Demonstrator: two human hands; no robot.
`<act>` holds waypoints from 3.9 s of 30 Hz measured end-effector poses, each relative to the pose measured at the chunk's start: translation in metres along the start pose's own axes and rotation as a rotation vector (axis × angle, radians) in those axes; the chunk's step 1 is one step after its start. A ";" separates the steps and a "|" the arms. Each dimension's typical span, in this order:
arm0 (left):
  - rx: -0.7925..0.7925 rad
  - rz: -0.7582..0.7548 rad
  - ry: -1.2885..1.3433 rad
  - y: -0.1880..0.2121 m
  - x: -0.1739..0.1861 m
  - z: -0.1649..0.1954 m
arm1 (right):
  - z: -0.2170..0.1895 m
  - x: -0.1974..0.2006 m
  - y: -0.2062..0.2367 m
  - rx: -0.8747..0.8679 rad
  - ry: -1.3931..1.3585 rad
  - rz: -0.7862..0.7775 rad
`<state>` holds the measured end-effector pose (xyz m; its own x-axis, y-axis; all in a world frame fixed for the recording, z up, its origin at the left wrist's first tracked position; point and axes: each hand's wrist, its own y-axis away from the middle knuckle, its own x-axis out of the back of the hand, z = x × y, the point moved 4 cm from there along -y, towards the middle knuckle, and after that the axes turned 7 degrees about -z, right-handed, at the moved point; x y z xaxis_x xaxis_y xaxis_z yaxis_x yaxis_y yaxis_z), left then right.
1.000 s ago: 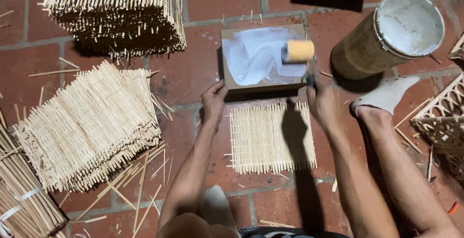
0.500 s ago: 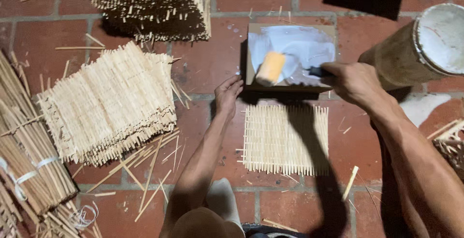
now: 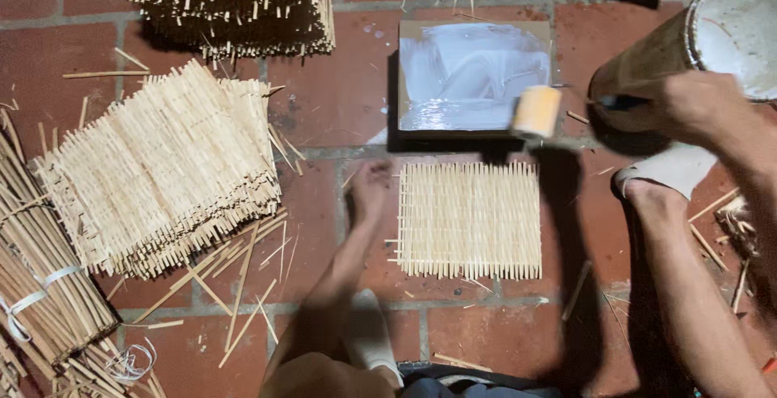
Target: The person arranges thin bamboo sticks into a rectangular mat on the floor, applies glue to a cardboard sheet using a roller, and presses the bamboo mat onto the glued surface. The person repeats this process to create multiple finished mats.
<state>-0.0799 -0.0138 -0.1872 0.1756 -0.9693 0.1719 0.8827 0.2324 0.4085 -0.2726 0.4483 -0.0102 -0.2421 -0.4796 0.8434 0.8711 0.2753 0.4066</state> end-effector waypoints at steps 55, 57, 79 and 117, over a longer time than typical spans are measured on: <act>-0.763 -0.339 -0.913 0.079 -0.108 -0.039 | -0.133 0.139 -0.159 0.368 -0.243 0.207; -0.771 -0.332 -0.923 0.078 -0.108 -0.042 | -0.085 0.130 -0.147 0.299 -0.127 0.144; -0.771 -0.335 -0.873 0.082 -0.107 -0.039 | -0.175 0.167 -0.205 0.330 -0.390 0.161; -0.830 -0.301 -1.022 0.057 -0.103 -0.058 | -0.011 -0.135 0.142 -0.526 -0.568 0.837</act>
<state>-0.0225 0.0943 -0.2335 -0.1496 -0.3962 0.9059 0.8938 -0.4459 -0.0474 -0.1114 0.5435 -0.0703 0.4579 0.1737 0.8718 0.8886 -0.1167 -0.4435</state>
